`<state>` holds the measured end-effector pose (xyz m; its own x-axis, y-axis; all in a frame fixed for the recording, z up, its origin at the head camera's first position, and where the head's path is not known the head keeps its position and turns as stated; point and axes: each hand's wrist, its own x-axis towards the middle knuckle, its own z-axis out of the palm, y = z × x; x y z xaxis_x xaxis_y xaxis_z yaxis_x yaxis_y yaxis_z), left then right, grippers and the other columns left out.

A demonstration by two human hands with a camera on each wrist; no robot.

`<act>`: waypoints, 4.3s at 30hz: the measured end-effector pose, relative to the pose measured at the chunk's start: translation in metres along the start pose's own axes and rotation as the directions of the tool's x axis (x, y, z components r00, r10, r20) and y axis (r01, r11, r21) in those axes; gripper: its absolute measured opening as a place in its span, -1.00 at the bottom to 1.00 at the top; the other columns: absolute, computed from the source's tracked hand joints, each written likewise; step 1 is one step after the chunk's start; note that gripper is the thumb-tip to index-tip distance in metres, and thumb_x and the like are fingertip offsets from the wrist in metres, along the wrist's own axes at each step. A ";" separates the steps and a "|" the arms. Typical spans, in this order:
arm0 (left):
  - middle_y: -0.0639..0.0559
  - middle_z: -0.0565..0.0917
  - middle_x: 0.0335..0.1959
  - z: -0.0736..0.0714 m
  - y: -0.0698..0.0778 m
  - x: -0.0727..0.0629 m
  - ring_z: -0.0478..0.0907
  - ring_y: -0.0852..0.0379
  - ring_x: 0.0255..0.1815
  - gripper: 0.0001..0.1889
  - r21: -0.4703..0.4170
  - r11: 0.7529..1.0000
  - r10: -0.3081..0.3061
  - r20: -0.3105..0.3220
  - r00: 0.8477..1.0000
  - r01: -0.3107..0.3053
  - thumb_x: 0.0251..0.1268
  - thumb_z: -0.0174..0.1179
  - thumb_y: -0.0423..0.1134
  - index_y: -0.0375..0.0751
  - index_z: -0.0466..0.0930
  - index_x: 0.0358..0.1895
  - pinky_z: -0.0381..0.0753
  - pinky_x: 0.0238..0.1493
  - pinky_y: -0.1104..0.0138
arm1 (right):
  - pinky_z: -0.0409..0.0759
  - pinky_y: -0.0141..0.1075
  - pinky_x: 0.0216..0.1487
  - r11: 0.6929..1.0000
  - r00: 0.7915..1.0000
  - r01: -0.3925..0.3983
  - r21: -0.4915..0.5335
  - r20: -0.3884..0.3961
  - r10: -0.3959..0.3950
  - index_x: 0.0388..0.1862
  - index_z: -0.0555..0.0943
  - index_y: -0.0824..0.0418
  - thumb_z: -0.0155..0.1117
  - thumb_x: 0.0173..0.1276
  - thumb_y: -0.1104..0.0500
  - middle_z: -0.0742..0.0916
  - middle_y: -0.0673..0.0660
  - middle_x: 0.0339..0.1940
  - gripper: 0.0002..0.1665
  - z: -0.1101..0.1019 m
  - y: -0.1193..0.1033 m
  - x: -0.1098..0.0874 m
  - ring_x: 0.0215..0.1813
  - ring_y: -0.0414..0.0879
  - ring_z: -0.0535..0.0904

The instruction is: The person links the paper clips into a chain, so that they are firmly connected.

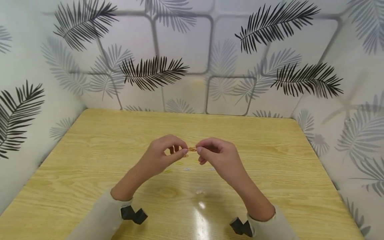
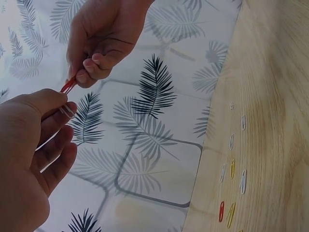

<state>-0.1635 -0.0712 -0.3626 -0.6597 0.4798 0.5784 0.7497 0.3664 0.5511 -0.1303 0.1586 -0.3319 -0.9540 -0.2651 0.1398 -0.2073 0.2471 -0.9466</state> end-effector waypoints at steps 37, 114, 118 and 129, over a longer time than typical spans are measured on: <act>0.12 0.74 -0.10 0.013 -0.004 -0.002 0.65 0.07 -0.06 -0.82 -0.423 0.846 -0.244 0.234 0.941 0.324 0.50 0.17 -0.12 -0.03 0.71 -0.03 0.61 0.00 0.19 | 0.71 -0.25 -0.06 0.998 0.998 0.042 -0.042 0.056 -0.039 -0.02 0.68 0.25 0.31 0.46 0.15 0.76 0.22 -0.18 -0.78 -0.002 -0.003 -0.003 -0.22 -0.05 0.74; 0.06 0.65 -0.37 -0.003 -0.015 -0.002 0.47 0.09 -0.37 -0.88 -0.298 0.899 -0.291 0.142 0.946 0.321 0.45 0.24 -0.15 -0.07 0.71 -0.11 0.49 -0.35 0.35 | 0.55 -0.18 -0.21 0.694 0.964 -0.026 -0.719 0.166 0.208 -0.21 0.69 0.20 0.33 0.42 0.19 0.72 0.09 -0.24 -0.91 -0.104 0.148 0.048 -0.25 -0.10 0.58; 0.04 0.66 -0.38 -0.002 -0.015 -0.002 0.48 0.11 -0.39 -0.88 -0.298 0.902 -0.283 0.139 0.949 0.313 0.45 0.24 -0.16 -0.07 0.71 -0.12 0.50 -0.36 0.36 | 0.52 -0.20 -0.23 0.696 0.965 -0.027 -0.717 0.163 0.206 -0.24 0.67 0.19 0.33 0.42 0.17 0.72 0.07 -0.29 -0.90 -0.103 0.147 0.047 -0.28 -0.13 0.56; 0.07 0.64 -0.30 -0.004 -0.012 -0.001 0.44 0.10 -0.38 -0.85 -0.289 0.905 -0.280 0.147 0.949 0.311 0.44 0.26 -0.15 -0.10 0.73 -0.10 0.44 -0.36 0.38 | 0.54 -0.22 -0.24 0.789 0.970 -0.094 -0.608 0.122 0.210 -0.16 0.64 0.22 0.25 0.50 0.15 0.71 0.10 -0.28 -0.86 -0.101 0.139 0.041 -0.27 -0.09 0.54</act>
<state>-0.1715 -0.0791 -0.3675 -0.8279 0.4699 0.3064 0.4580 0.2509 0.8528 -0.2200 0.2759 -0.4286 -0.9427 -0.3189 -0.0982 -0.2052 0.7861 -0.5831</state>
